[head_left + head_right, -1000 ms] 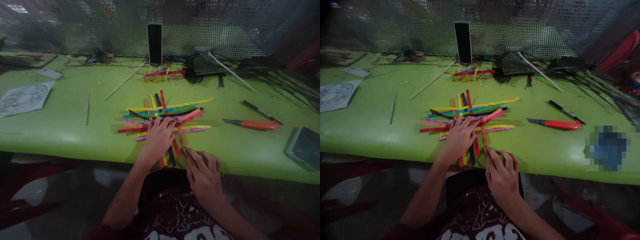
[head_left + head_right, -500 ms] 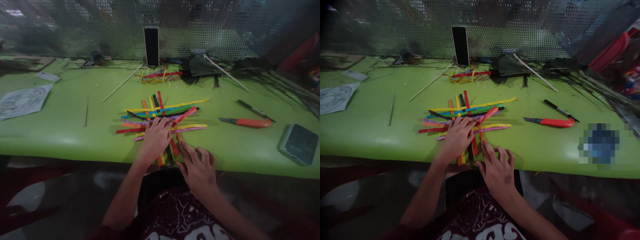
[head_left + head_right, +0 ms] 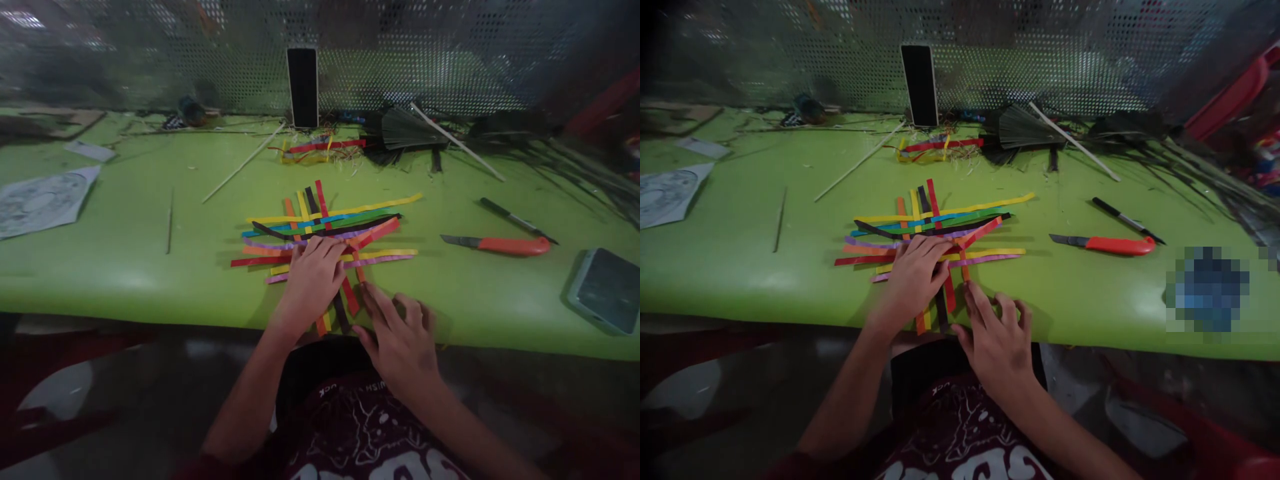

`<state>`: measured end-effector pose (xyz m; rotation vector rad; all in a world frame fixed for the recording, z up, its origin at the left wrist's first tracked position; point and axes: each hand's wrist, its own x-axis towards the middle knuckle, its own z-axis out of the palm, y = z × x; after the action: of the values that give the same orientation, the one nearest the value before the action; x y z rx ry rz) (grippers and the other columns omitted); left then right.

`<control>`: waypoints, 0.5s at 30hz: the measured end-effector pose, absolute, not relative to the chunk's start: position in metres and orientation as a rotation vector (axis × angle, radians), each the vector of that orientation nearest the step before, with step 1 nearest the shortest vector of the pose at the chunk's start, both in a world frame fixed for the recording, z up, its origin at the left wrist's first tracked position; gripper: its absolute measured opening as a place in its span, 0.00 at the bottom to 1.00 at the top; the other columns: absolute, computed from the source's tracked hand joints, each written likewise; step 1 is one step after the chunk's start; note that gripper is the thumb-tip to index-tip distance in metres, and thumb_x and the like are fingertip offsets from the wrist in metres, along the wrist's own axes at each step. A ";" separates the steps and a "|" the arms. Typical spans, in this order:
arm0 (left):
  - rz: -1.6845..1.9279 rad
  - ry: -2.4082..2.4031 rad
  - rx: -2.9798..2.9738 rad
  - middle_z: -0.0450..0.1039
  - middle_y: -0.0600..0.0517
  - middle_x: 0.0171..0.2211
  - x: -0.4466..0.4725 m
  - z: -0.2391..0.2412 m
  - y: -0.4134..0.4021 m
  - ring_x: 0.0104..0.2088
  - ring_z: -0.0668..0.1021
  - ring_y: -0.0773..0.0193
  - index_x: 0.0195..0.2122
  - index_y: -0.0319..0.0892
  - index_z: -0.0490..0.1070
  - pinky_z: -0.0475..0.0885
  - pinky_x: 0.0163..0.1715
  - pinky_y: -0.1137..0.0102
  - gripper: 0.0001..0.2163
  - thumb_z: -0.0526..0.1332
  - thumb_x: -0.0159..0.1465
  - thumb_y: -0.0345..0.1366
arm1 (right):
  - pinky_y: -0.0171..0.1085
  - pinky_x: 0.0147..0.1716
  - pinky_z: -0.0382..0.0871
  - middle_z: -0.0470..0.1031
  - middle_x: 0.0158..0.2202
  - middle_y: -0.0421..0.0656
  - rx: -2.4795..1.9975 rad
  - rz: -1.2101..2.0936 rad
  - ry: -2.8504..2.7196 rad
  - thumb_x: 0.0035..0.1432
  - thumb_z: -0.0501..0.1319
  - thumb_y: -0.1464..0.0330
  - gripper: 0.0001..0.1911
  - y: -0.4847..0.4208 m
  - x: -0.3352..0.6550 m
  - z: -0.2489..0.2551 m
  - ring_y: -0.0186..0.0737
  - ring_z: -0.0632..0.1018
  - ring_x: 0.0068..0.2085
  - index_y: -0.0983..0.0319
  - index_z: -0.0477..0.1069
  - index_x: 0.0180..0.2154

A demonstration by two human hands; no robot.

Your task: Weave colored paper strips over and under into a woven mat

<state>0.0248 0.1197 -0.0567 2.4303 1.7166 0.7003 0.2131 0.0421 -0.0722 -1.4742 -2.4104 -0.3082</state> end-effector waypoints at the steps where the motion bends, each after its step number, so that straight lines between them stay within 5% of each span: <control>1: 0.706 1.720 2.432 0.77 0.47 0.58 0.025 -0.057 0.120 0.57 0.74 0.50 0.58 0.40 0.72 0.68 0.55 0.52 0.14 0.59 0.72 0.29 | 0.54 0.52 0.60 0.78 0.61 0.43 -1.473 -0.308 -2.415 0.73 0.56 0.61 0.23 0.042 0.213 -0.072 0.54 0.69 0.50 0.62 0.70 0.64; 15: 0.764 1.723 2.527 0.77 0.46 0.57 0.025 -0.060 0.114 0.58 0.73 0.51 0.58 0.38 0.73 0.67 0.59 0.54 0.14 0.57 0.74 0.30 | 0.52 0.49 0.61 0.78 0.60 0.47 -1.417 -0.295 -2.452 0.73 0.57 0.60 0.22 0.052 0.214 -0.068 0.53 0.70 0.48 0.60 0.73 0.62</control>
<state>0.0251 0.1141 -0.0598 2.5271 1.7227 0.7637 0.2145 0.0524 -0.0680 -1.4171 -2.4522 -0.2948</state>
